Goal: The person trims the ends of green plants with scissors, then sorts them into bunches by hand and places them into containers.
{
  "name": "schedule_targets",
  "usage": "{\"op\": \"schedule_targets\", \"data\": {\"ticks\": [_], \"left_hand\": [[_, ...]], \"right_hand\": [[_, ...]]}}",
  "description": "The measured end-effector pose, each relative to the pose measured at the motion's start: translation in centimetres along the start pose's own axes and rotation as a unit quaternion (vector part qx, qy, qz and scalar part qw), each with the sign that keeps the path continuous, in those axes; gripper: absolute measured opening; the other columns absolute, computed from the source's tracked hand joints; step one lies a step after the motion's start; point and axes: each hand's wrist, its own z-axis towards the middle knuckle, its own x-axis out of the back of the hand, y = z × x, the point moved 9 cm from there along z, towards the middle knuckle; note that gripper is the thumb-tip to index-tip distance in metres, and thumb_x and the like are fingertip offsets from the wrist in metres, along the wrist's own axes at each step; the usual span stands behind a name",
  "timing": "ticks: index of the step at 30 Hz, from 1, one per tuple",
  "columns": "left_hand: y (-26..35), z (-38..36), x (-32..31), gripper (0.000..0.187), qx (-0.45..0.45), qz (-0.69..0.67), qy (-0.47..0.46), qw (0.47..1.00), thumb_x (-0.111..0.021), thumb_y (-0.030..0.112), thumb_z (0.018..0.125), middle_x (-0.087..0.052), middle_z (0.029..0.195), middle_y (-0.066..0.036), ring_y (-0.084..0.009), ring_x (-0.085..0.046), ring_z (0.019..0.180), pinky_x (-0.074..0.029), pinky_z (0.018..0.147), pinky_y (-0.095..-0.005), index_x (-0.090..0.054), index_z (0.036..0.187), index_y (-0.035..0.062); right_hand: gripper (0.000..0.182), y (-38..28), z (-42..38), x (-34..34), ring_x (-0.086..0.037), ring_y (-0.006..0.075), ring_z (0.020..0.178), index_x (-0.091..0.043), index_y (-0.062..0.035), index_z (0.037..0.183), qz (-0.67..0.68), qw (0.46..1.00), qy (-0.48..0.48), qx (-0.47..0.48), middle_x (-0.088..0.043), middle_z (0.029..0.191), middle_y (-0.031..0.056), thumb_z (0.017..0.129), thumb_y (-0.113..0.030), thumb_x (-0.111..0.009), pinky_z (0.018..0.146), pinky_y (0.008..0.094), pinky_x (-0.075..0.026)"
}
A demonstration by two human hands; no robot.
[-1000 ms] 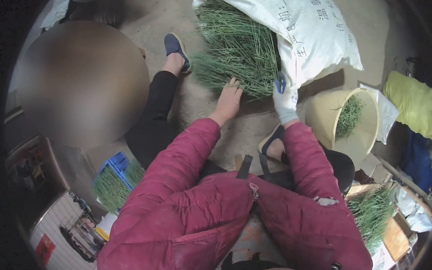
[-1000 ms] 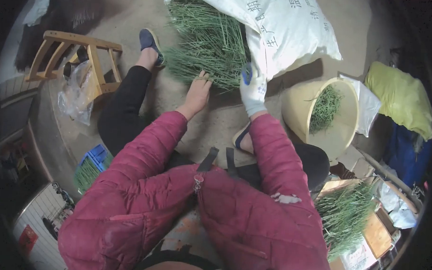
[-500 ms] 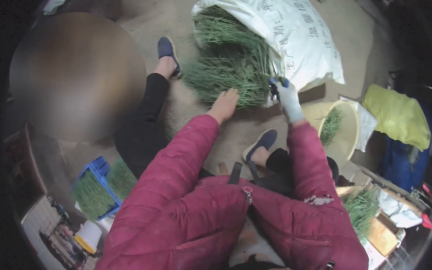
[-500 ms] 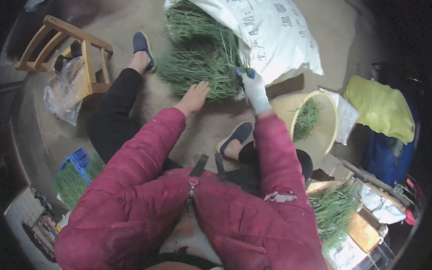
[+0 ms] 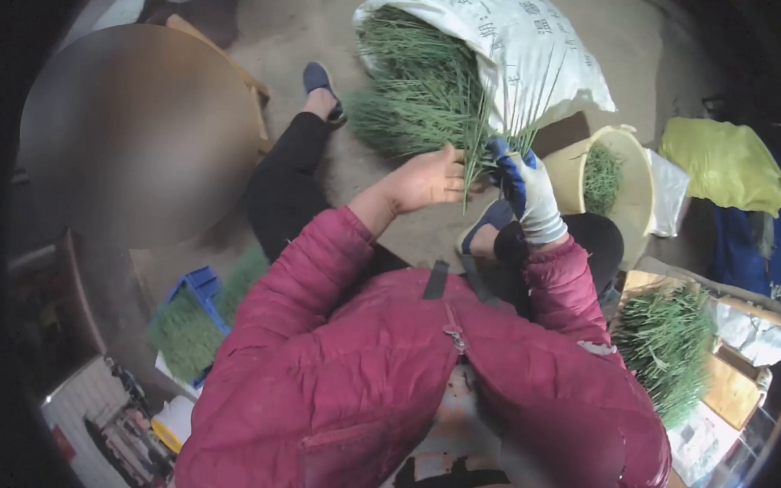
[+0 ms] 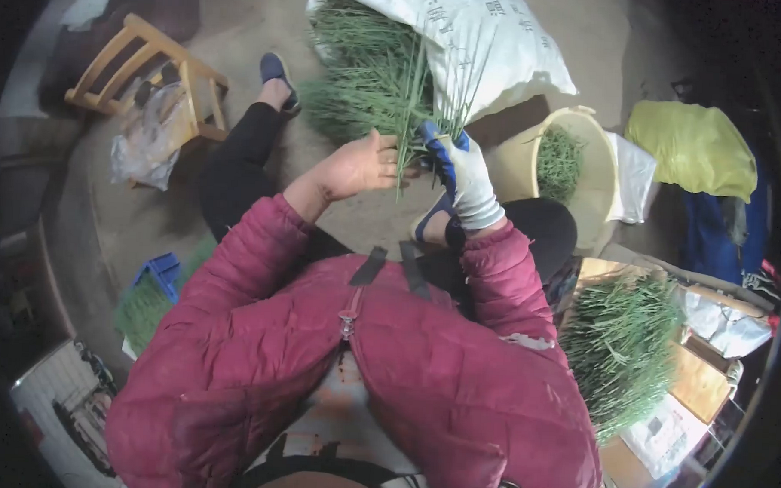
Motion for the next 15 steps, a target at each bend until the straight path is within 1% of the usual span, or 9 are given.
{"op": "schedule_targets", "data": {"ticks": [2, 3, 5, 6, 9, 11, 12, 14, 15], "left_hand": [[-1.7, -2.4, -1.3, 0.044, 0.014, -0.075, -0.028, 0.997, -0.056, 0.036, 0.087, -0.059, 0.102, -0.009, -0.0258, -0.061, 0.092, -0.051, 0.078, -0.0349, -0.044, 0.118, 0.0078], [-2.6, -3.5, -0.7, 0.043, 0.014, -0.052, 0.000, 0.999, -0.057, 0.032, 0.088, -0.058, 0.107, -0.010, -0.0266, -0.061, 0.094, -0.052, 0.078, -0.0349, -0.042, 0.120, 0.0076], [-4.2, -5.7, 1.0, 0.066, 0.010, 0.084, 0.055, 0.995, -0.059, 0.034, 0.085, -0.049, 0.110, -0.008, -0.0176, -0.050, 0.096, -0.045, 0.076, -0.0293, -0.028, 0.135, 0.0041], [-4.6, -6.4, 1.4, 0.072, 0.012, 0.118, 0.067, 0.991, -0.059, 0.035, 0.084, -0.047, 0.110, -0.007, -0.0154, -0.047, 0.097, -0.043, 0.075, -0.0279, -0.025, 0.138, 0.0032], [-5.4, -8.5, 1.6, 0.061, -0.050, 0.162, 0.094, 0.981, -0.073, 0.029, 0.074, -0.050, 0.115, -0.004, -0.0126, -0.051, 0.100, -0.041, 0.085, -0.0245, -0.042, 0.123, 0.0100], [-6.2, -9.3, 2.6, 0.033, -0.012, 0.182, 0.182, 0.966, -0.067, 0.026, 0.077, -0.052, 0.074, 0.002, -0.0069, -0.046, 0.065, -0.034, 0.062, -0.0196, -0.052, 0.103, 0.0132], [-6.2, -9.2, 2.9, 0.026, -0.003, 0.188, 0.203, 0.961, -0.066, 0.025, 0.078, -0.052, 0.063, 0.003, -0.0054, -0.045, 0.056, -0.033, 0.056, -0.0184, -0.055, 0.098, 0.0140], [-6.0, -8.6, 3.0, 0.014, -0.050, 0.110, 0.216, 0.969, -0.058, 0.014, 0.078, -0.046, 0.056, 0.005, -0.0058, -0.042, 0.052, -0.031, 0.054, -0.0189, -0.060, 0.091, 0.0107], [-5.8, -8.1, 3.4, 0.013, -0.063, 0.091, 0.218, 0.970, -0.056, 0.011, 0.078, -0.045, 0.054, 0.005, -0.0059, -0.041, 0.051, -0.030, 0.054, -0.0190, -0.062, 0.089, 0.0098]], "right_hand": [[0.029, 1.9, -1.6, -1.4, -0.061, 0.0139, 0.090, -0.058, 0.0014, 0.108, 0.117, 0.991, 0.011, -0.069, -0.063, 0.103, 0.0088, 0.084, -0.015, -0.062, 0.078, 0.0247, -0.051], [0.029, 1.8, -2.8, -2.0, -0.062, 0.0144, 0.089, -0.061, 0.0016, 0.105, 0.125, 0.990, 0.007, -0.071, -0.064, 0.100, 0.0088, 0.083, -0.018, -0.064, 0.079, 0.0251, -0.051], [0.030, 2.7, -6.0, -4.5, -0.050, 0.0061, 0.072, -0.063, -0.0073, 0.106, 0.031, 0.987, -0.088, -0.130, -0.060, 0.086, -0.0013, 0.080, -0.021, -0.066, 0.065, 0.0210, -0.044], [0.030, 3.2, -6.9, -4.9, -0.047, 0.0040, 0.067, -0.064, -0.0095, 0.106, 0.009, 0.983, -0.111, -0.145, -0.059, 0.082, -0.0039, 0.079, -0.022, -0.067, 0.062, 0.0200, -0.042], [0.024, 7.1, -9.4, -6.5, -0.051, 0.0037, 0.074, -0.063, -0.0096, 0.102, -0.080, 0.963, -0.195, -0.168, -0.063, 0.088, -0.0024, 0.082, -0.023, -0.065, 0.063, 0.0186, -0.042], [0.037, 7.1, -10.2, -8.2, -0.052, 0.0122, 0.100, -0.053, -0.0070, 0.116, 0.001, 0.958, -0.257, -0.128, -0.058, 0.109, 0.0036, 0.086, -0.028, -0.061, 0.088, 0.0263, -0.041], [0.041, 7.2, -10.2, -8.8, -0.052, 0.0143, 0.106, -0.051, -0.0063, 0.120, 0.022, 0.955, -0.270, -0.116, -0.057, 0.114, 0.0051, 0.087, -0.029, -0.060, 0.094, 0.0282, -0.040], [0.021, 8.7, -9.3, -6.9, -0.057, 0.0086, 0.075, -0.059, -0.0047, 0.098, 0.099, 0.978, -0.116, -0.142, -0.061, 0.084, 0.0022, 0.086, -0.021, -0.061, 0.068, 0.0201, -0.046], [0.017, 9.9, -8.7, -6.0, -0.058, 0.0071, 0.067, -0.061, -0.0043, 0.093, 0.118, 0.979, -0.076, -0.147, -0.062, 0.076, 0.0014, 0.086, -0.020, -0.061, 0.062, 0.0180, -0.047]]}}
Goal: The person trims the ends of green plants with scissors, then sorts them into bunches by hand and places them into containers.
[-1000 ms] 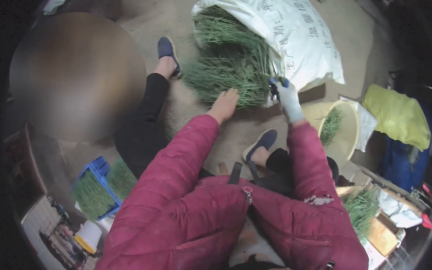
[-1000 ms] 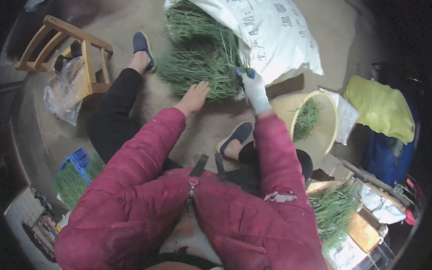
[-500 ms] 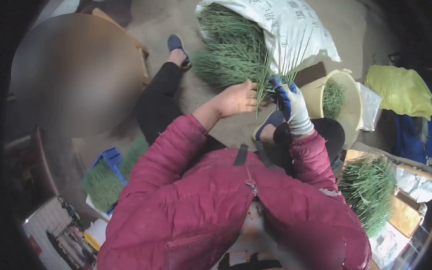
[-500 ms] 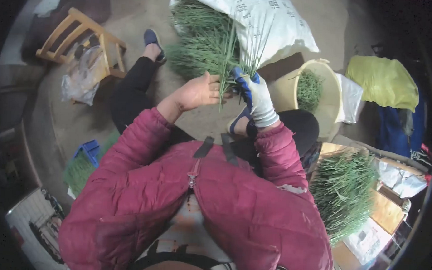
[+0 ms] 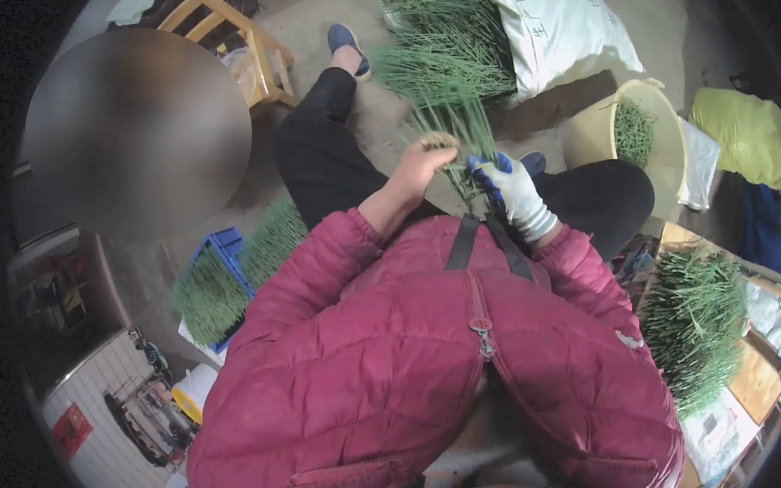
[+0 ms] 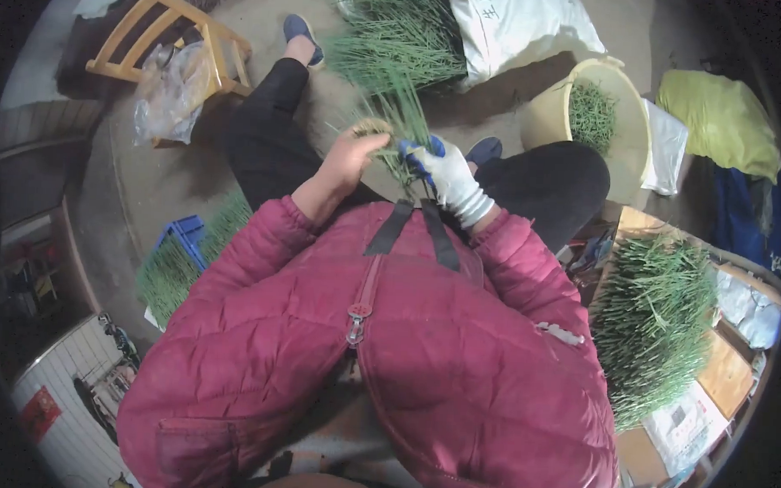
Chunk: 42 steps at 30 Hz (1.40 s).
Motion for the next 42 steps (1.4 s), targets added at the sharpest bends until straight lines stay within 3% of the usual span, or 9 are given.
{"op": "schedule_targets", "data": {"ticks": [3, 9, 16, 21, 25, 27, 36, 39, 42], "left_hand": [[3.1, 1.5, -0.6, 0.021, -0.110, -0.327, -0.136, 0.929, -0.048, -0.007, 0.083, -0.061, 0.092, -0.020, -0.0280, -0.059, 0.084, -0.051, 0.067, -0.0393, -0.061, 0.078, 0.0082], [6.5, 1.5, -1.8, 0.013, -0.118, -0.338, -0.075, 0.931, -0.054, 0.024, 0.090, -0.048, 0.062, -0.002, -0.0194, -0.049, 0.060, -0.039, 0.085, -0.0394, -0.053, 0.090, 0.0116], [7.9, 4.1, 3.8, 0.049, -0.053, -0.227, 0.081, 0.969, -0.039, 0.046, 0.092, -0.018, 0.049, 0.005, -0.0091, -0.017, 0.040, -0.017, 0.041, -0.0248, -0.021, 0.055, 0.0209], [10.9, 5.7, 11.6, 0.045, -0.137, -0.398, 0.069, 0.904, -0.045, 0.039, 0.092, -0.015, 0.048, 0.004, -0.0087, -0.017, 0.034, -0.014, 0.034, -0.0228, -0.022, 0.059, 0.0182], [11.1, 2.8, -0.7, 0.033, -0.081, -0.179, -0.117, 0.974, -0.045, 0.016, 0.091, -0.052, 0.092, -0.006, -0.0139, -0.052, 0.081, -0.044, 0.067, -0.0212, -0.051, 0.117, -0.0029], [9.6, 2.5, -4.4, 0.039, -0.030, -0.184, -0.207, 0.960, -0.030, 0.023, 0.098, -0.056, 0.116, -0.017, -0.0254, -0.056, 0.107, -0.047, 0.094, -0.0308, -0.042, 0.125, -0.0024], [10.1, 3.7, -5.9, 0.035, -0.088, -0.148, -0.147, 0.974, -0.045, 0.032, 0.094, -0.057, 0.066, 0.000, -0.0235, -0.062, 0.093, -0.049, 0.082, -0.0358, -0.049, 0.115, 0.0036], [10.8, 4.6, -4.3, 0.028, -0.111, -0.267, -0.130, 0.948, -0.044, 0.027, 0.095, -0.045, 0.066, 0.001, -0.0138, -0.046, 0.058, -0.047, 0.065, -0.0325, -0.049, 0.100, 0.0001], [11.2, 4.5, -3.7, 0.037, -0.116, -0.207, -0.081, 0.968, -0.040, 0.032, 0.096, -0.044, 0.060, -0.003, -0.0188, -0.048, 0.059, -0.041, 0.061, -0.0283, -0.046, 0.066, 0.0108]], "right_hand": [[0.064, -3.3, 1.0, 1.7, -0.057, 0.0334, 0.079, -0.050, -0.0011, 0.120, -0.167, 0.941, -0.002, 0.295, -0.058, 0.101, 0.0078, 0.057, -0.015, -0.051, 0.070, 0.0385, -0.049], [0.080, -6.0, 1.0, 0.4, -0.052, 0.0350, 0.105, -0.042, 0.0032, 0.126, -0.165, 0.972, 0.061, 0.155, -0.054, 0.113, 0.0092, 0.048, -0.015, -0.044, 0.099, 0.0374, -0.038], [0.040, -4.5, 1.7, -0.9, -0.055, 0.0145, 0.090, -0.050, -0.0019, 0.115, 0.210, 0.970, -0.039, 0.117, -0.057, 0.104, 0.0090, 0.088, -0.031, -0.054, 0.079, 0.0261, -0.043], [0.051, -7.5, -2.5, -0.2, -0.029, 0.0298, 0.131, -0.026, 0.0011, 0.135, 0.640, 0.648, -0.413, -0.030, -0.031, 0.140, 0.0196, 0.098, -0.032, -0.017, 0.112, 0.0430, -0.012], [0.054, -10.4, 0.6, -1.9, -0.045, 0.0274, 0.076, -0.051, -0.0060, 0.098, -0.130, 0.977, -0.061, 0.156, -0.043, 0.085, 0.0090, 0.088, -0.055, -0.030, 0.063, 0.0398, -0.035], [0.037, -4.4, 0.7, -2.4, -0.034, 0.0091, 0.035, -0.053, -0.0127, 0.098, 0.274, 0.936, -0.016, -0.219, -0.028, 0.047, -0.0071, 0.095, -0.045, -0.033, 0.029, 0.0253, -0.021], [0.059, -4.6, 2.6, -1.0, -0.006, 0.0230, 0.138, -0.007, -0.0005, 0.141, -0.069, 0.958, -0.245, 0.136, -0.005, 0.149, 0.0118, 0.094, -0.022, -0.035, 0.115, 0.0354, -0.002], [0.113, -10.2, -0.8, -0.5, -0.049, 0.0267, 0.114, -0.016, -0.0002, 0.139, -0.147, 0.916, -0.205, 0.313, -0.041, 0.129, 0.0203, 0.056, -0.029, -0.087, 0.097, 0.0346, -0.037], [0.034, -10.7, -0.2, 3.7, -0.061, 0.0192, 0.095, -0.056, -0.0039, 0.115, -0.131, 0.971, 0.070, 0.185, -0.059, 0.112, 0.0109, 0.093, -0.029, -0.050, 0.076, 0.0286, -0.053]]}}
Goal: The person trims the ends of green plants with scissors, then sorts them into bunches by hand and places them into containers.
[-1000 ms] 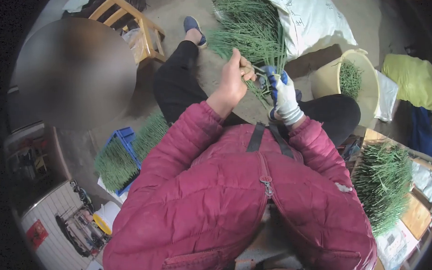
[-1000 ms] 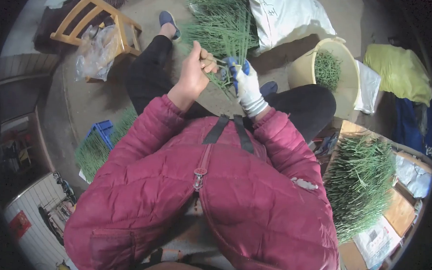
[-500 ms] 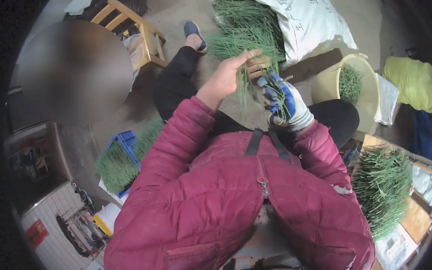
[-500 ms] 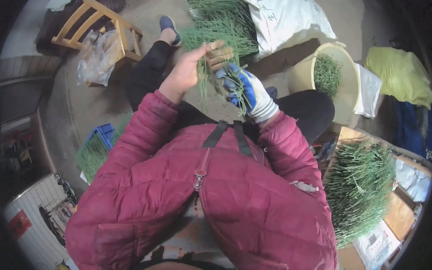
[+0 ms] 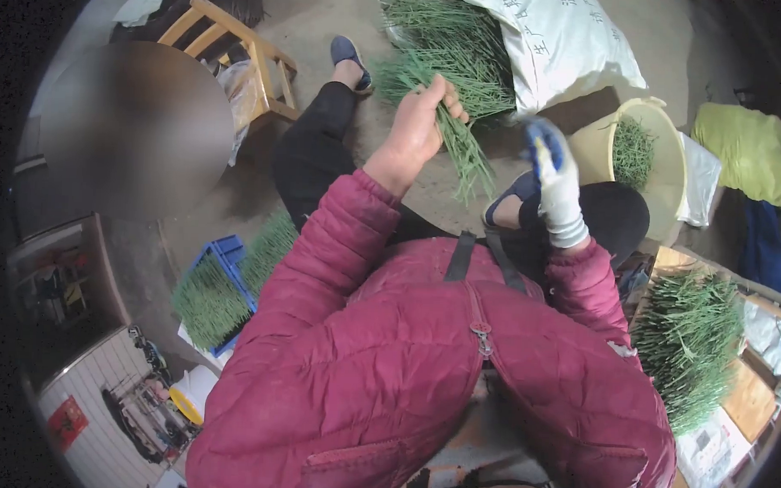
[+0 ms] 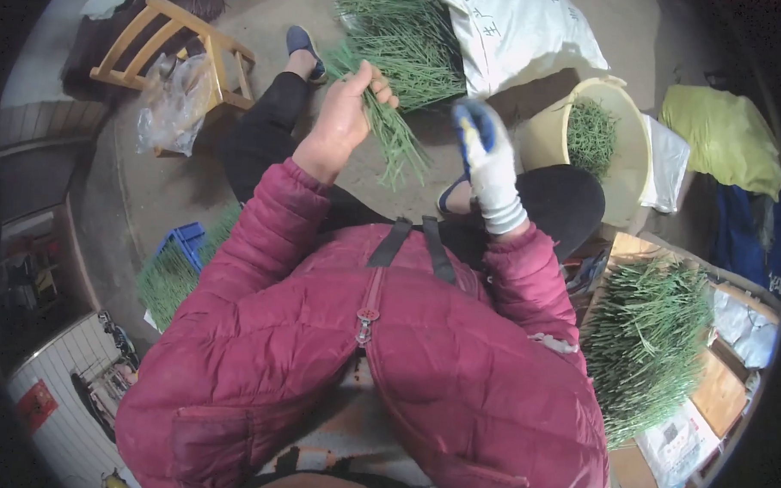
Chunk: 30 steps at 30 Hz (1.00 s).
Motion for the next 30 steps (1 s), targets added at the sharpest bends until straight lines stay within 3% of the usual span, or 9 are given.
{"op": "schedule_targets", "data": {"ticks": [3, 6, 9, 15, 18, 21, 24, 27, 30], "left_hand": [[0.2, 0.3, 0.7, 0.037, 0.001, -0.012, 0.040, 0.999, -0.041, 0.030, 0.096, -0.047, 0.064, -0.006, -0.0216, -0.052, 0.063, -0.046, 0.070, -0.0324, -0.048, 0.067, 0.0083], [-0.5, 0.6, 0.2, 0.037, 0.018, -0.025, 0.065, 0.997, -0.043, 0.032, 0.095, -0.052, 0.068, -0.010, -0.0254, -0.058, 0.065, -0.051, 0.066, -0.0367, -0.051, 0.073, 0.0029], [-0.3, 0.3, 0.5, 0.032, 0.030, -0.090, 0.087, 0.992, -0.042, 0.027, 0.096, -0.045, 0.064, -0.005, -0.0199, -0.047, 0.056, -0.045, 0.055, -0.0332, -0.046, 0.073, 0.0049], [-0.6, 1.3, 2.4, 0.031, 0.008, -0.112, 0.132, 0.985, -0.038, 0.030, 0.096, -0.032, 0.058, -0.002, -0.0168, -0.033, 0.053, -0.049, 0.070, -0.0414, -0.037, 0.075, 0.0074], [-1.1, 1.8, 3.5, 0.030, 0.021, -0.157, 0.172, 0.972, -0.036, 0.028, 0.097, -0.032, 0.056, -0.004, -0.0182, -0.034, 0.048, -0.049, 0.059, -0.0405, -0.037, 0.076, 0.0059], [-1.7, 2.0, 4.3, 0.033, 0.061, -0.094, 0.178, 0.978, -0.039, 0.033, 0.096, -0.038, 0.059, -0.001, -0.0147, -0.041, 0.050, -0.043, 0.043, -0.0315, -0.036, 0.072, 0.0108], [-2.4, 1.2, 3.8, 0.030, 0.075, -0.145, 0.201, 0.966, -0.041, 0.029, 0.095, -0.033, 0.054, -0.001, -0.0147, -0.034, 0.047, -0.055, 0.068, -0.0462, -0.036, 0.073, 0.0099], [-2.7, 1.2, 3.7, 0.031, 0.097, -0.093, 0.186, 0.973, -0.038, 0.032, 0.096, -0.037, 0.052, 0.000, -0.0172, -0.037, 0.044, -0.049, 0.062, -0.0411, -0.038, 0.073, 0.0109], [-3.1, 1.8, 4.7, 0.036, 0.078, -0.085, 0.254, 0.960, -0.036, 0.034, 0.096, -0.028, 0.050, 0.001, -0.0142, -0.022, 0.043, -0.026, 0.043, -0.0293, -0.036, 0.070, 0.0090]], "right_hand": [[0.048, -5.3, -1.2, 0.8, -0.049, 0.0203, 0.114, -0.041, -0.0008, 0.128, -0.021, 0.983, 0.126, 0.134, -0.050, 0.123, 0.0140, 0.086, -0.017, -0.058, 0.096, 0.0307, -0.040], [0.107, -7.4, -2.1, -5.0, -0.035, 0.0338, 0.126, -0.021, 0.0034, 0.138, -0.308, 0.887, 0.001, 0.345, -0.034, 0.136, 0.0225, 0.066, -0.060, -0.069, 0.104, 0.0453, -0.029], [0.067, -5.1, 0.3, -5.1, -0.057, 0.0273, 0.091, -0.043, -0.0062, 0.131, -0.297, 0.909, 0.072, 0.282, -0.057, 0.105, 0.0179, 0.072, -0.018, -0.072, 0.081, 0.0354, -0.047], [0.044, -1.6, 2.8, -4.5, -0.059, 0.0137, 0.076, -0.055, 0.0037, 0.108, 0.213, 0.974, -0.006, 0.074, -0.062, 0.099, 0.0144, 0.089, -0.036, -0.054, 0.074, 0.0246, -0.048], [0.040, -2.5, 2.4, -6.0, -0.028, 0.0199, 0.131, -0.023, 0.0081, 0.135, 0.237, 0.962, -0.129, 0.031, -0.023, 0.143, 0.0178, 0.098, -0.006, -0.018, 0.111, 0.0276, -0.022], [0.098, -6.2, -0.1, -7.7, -0.043, 0.0293, 0.120, -0.028, -0.0006, 0.138, -0.149, 0.931, -0.168, 0.289, -0.044, 0.127, 0.0178, 0.072, -0.067, -0.055, 0.102, 0.0430, -0.033], [0.084, -4.8, -1.4, -8.7, -0.049, 0.0281, 0.103, -0.039, -0.0046, 0.131, -0.467, 0.787, -0.089, 0.394, -0.052, 0.115, 0.0097, 0.069, -0.052, -0.068, 0.082, 0.0385, -0.040], [0.024, -4.6, 1.0, -6.4, -0.055, 0.0182, 0.101, -0.057, -0.0046, 0.109, -0.163, 0.948, -0.082, 0.260, -0.062, 0.105, 0.0078, 0.086, -0.013, -0.058, 0.091, 0.0322, -0.041], [0.018, -0.3, 2.4, -6.5, -0.055, 0.0147, 0.099, -0.056, -0.0040, 0.104, 0.231, 0.962, -0.143, 0.001, -0.060, 0.104, 0.0073, 0.086, -0.007, -0.057, 0.090, 0.0260, -0.042]]}}
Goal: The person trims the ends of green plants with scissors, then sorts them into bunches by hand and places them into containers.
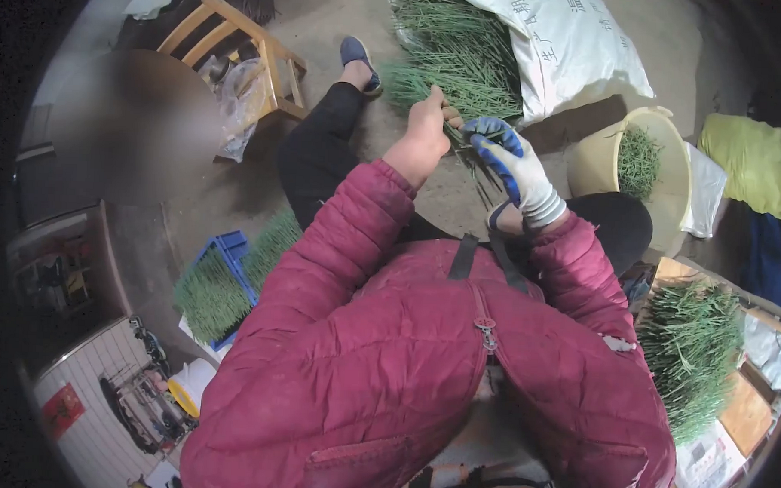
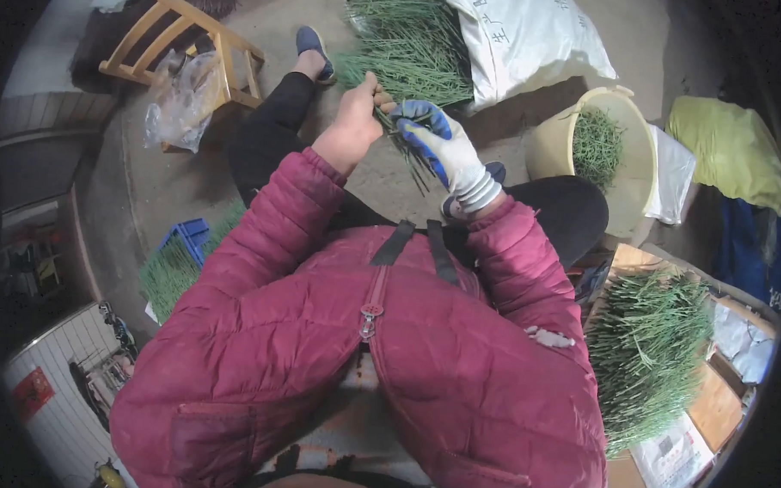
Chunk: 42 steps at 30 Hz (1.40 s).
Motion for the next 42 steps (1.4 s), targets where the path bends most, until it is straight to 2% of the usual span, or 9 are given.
{"op": "schedule_targets", "data": {"ticks": [12, 21, 24, 27, 30, 33, 36, 39, 42], "left_hand": [[-0.1, 0.5, -0.8, 0.038, -0.017, 0.085, -0.046, 0.995, -0.032, 0.039, 0.096, -0.017, 0.052, 0.003, -0.0115, -0.019, 0.043, -0.020, 0.042, -0.0280, -0.030, 0.069, 0.0124], [0.5, 13.2, 6.0, 0.041, -0.028, 0.139, -0.093, 0.985, -0.039, 0.048, 0.090, -0.041, 0.068, -0.003, -0.0162, -0.035, 0.056, -0.028, 0.053, -0.0294, -0.032, 0.063, 0.0174], [7.4, 16.3, 9.2, 0.046, -0.041, 0.082, -0.193, 0.977, -0.038, 0.047, 0.089, -0.030, 0.054, 0.005, -0.0111, -0.029, 0.046, -0.022, 0.047, -0.0265, -0.023, 0.055, 0.0213], [7.6, 5.9, 2.0, 0.052, -0.051, 0.034, -0.258, 0.964, -0.038, 0.047, 0.089, -0.020, 0.042, 0.011, -0.0069, -0.023, 0.037, -0.017, 0.042, -0.0241, -0.014, 0.048, 0.0246], [5.2, 1.3, -0.9, 0.047, 0.019, -0.044, -0.281, 0.958, -0.035, 0.043, 0.095, -0.029, 0.049, 0.007, -0.0084, -0.026, 0.044, -0.022, 0.047, -0.0245, -0.030, 0.055, 0.0180], [3.3, -1.9, -0.9, 0.022, 0.172, -0.198, -0.299, 0.918, -0.049, 0.022, 0.093, -0.042, 0.062, -0.002, -0.0145, -0.042, 0.057, -0.043, 0.060, -0.0304, -0.046, 0.076, 0.0092], [2.2, -5.1, 0.1, 0.018, 0.066, 0.010, -0.387, 0.920, -0.046, 0.014, 0.093, -0.058, 0.080, -0.015, -0.0279, -0.060, 0.084, -0.040, 0.097, -0.0531, -0.053, 0.082, 0.0007], [-3.0, -8.1, 2.1, 0.027, 0.143, 0.190, -0.406, 0.882, -0.053, 0.019, 0.089, -0.061, 0.093, -0.015, -0.0241, -0.060, 0.091, -0.049, 0.089, -0.0385, -0.062, 0.085, -0.0057], [-5.1, -8.2, 4.0, 0.017, 0.163, 0.221, -0.295, 0.915, -0.053, 0.022, 0.088, -0.064, 0.082, -0.008, -0.0207, -0.063, 0.085, -0.049, 0.070, -0.0323, -0.057, 0.079, 0.0083]], "right_hand": [[0.032, 1.3, -0.8, 0.3, -0.052, 0.0033, 0.079, -0.058, -0.0107, 0.103, -0.090, 0.993, 0.016, -0.070, -0.064, 0.094, 0.0009, 0.086, -0.038, -0.060, 0.068, 0.0173, -0.041], [0.042, -4.1, -4.4, -4.5, -0.041, 0.0075, 0.058, -0.046, -0.0159, 0.070, -0.209, 0.965, 0.052, 0.149, -0.041, 0.066, -0.0032, 0.091, -0.051, -0.041, 0.053, 0.0253, -0.035], [0.022, -4.3, -6.0, 0.1, -0.062, 0.0118, 0.074, -0.072, -0.0138, 0.072, -0.324, 0.940, 0.073, -0.079, -0.066, 0.087, 0.0023, 0.084, -0.018, -0.054, 0.067, 0.0237, -0.048], [0.034, -15.3, -5.9, 17.4, -0.043, 0.0096, 0.117, -0.037, -0.0055, 0.131, -0.668, 0.617, 0.343, 0.237, -0.046, 0.126, 0.0047, 0.098, -0.015, -0.035, 0.106, 0.0197, -0.026], [0.030, -18.3, -10.9, 29.9, -0.058, 0.0301, 0.098, -0.061, -0.0154, 0.106, -0.457, 0.619, 0.629, 0.107, -0.062, 0.106, 0.0131, 0.091, -0.030, -0.040, 0.085, 0.0375, -0.047], [0.064, -8.9, -9.5, 37.5, -0.058, 0.0329, 0.097, -0.047, 0.0001, 0.123, -0.430, 0.744, 0.394, -0.326, -0.059, 0.107, 0.0191, 0.078, -0.041, -0.065, 0.082, 0.0411, -0.051], [0.042, -13.4, -7.8, 31.6, -0.057, 0.0319, 0.101, -0.062, -0.0048, 0.105, -0.614, 0.621, 0.406, -0.270, -0.063, 0.106, 0.0151, 0.078, -0.035, -0.051, 0.090, 0.0418, -0.043], [0.050, -13.8, -5.3, 27.3, -0.058, 0.0325, 0.098, -0.061, -0.0024, 0.107, -0.602, 0.646, 0.438, -0.170, -0.063, 0.104, 0.0168, 0.080, -0.044, -0.056, 0.092, 0.0420, -0.043], [0.022, -9.2, -0.3, 17.0, -0.065, 0.0151, 0.080, -0.062, -0.0078, 0.103, -0.402, 0.863, 0.299, -0.066, -0.066, 0.096, 0.0108, 0.088, -0.015, -0.048, 0.072, 0.0205, -0.052]]}}
